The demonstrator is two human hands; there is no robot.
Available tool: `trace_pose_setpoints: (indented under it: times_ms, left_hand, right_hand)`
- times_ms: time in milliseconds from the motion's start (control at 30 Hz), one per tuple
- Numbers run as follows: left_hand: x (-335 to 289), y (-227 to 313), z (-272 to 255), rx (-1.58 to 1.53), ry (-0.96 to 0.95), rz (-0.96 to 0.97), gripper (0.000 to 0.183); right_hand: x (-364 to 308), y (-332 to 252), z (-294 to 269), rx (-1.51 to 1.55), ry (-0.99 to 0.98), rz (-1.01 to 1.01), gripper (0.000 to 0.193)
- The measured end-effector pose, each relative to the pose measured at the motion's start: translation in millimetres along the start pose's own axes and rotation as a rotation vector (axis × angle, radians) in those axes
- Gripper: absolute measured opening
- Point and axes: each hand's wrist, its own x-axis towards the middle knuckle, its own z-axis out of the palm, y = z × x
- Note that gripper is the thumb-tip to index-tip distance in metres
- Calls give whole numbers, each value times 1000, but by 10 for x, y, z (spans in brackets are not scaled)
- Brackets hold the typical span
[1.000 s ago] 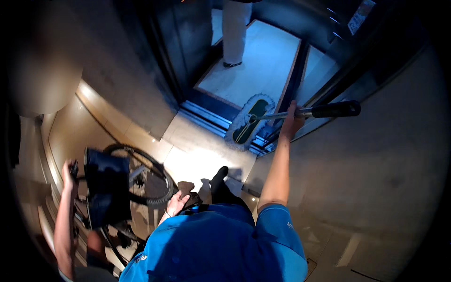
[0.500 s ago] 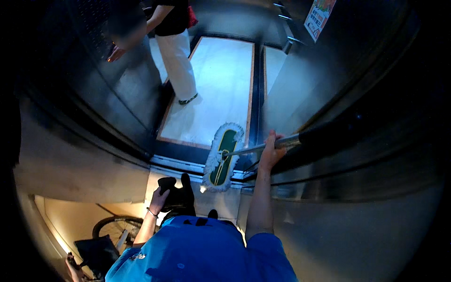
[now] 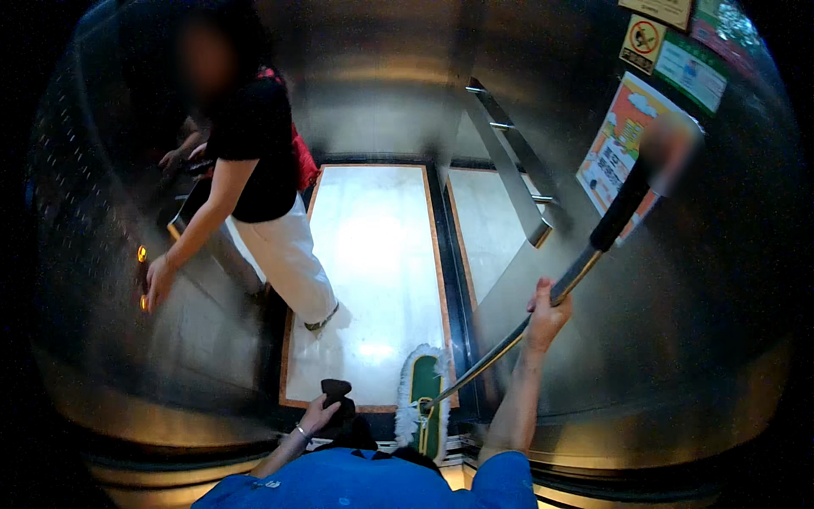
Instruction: The person sweeps a tiled floor with a broom and dustpan, then wipes the elevator control panel and a digital display with a cloth. They proceed to mop the floor and clean the interior walls of the elevator while passengers are present.
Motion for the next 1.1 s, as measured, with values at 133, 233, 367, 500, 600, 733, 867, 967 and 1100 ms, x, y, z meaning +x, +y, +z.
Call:
trace_pose_setpoints:
  times_ms: [133, 233, 367, 500, 600, 733, 867, 967, 1100]
  left_hand:
    - [789, 889, 61, -39, -46, -19, 29]
    - [1548, 965, 65, -349, -46, -9, 24]
    - [2536, 1531, -85, -330, 31, 50, 26]
    - [3613, 2013, -51, -517, 98, 77, 26]
    - [3980, 2428, -8, -647, 164, 61, 25]
    - [4469, 2873, -326, -677, 207, -5, 27]
    - [5031, 3121, -666, -714, 314, -51, 24]
    - [5472, 3165, -890, -713, 404, -66, 17]
    - [6076, 3207, -1154, -746, 430, -72, 17]
  right_hand:
    - [721, 36, 224, 81, 6, -19, 21]
    - [1149, 162, 547, 171, -58, -93, 20]
    - [1724, 549, 1135, 296, -88, -214, 18]
    - [2504, 1108, 1743, 407, -157, -265, 15]
    - [3068, 1466, 2241, 414, -196, -239, 13]
    - [3720, 1874, 3012, 329, -213, -229, 16]
    - [4323, 2239, 3606, 345, -229, -201, 17]
    - [4628, 2492, 3917, 357, -261, -203, 19]
    - [4967, 2732, 4307, 389, -321, -193, 18]
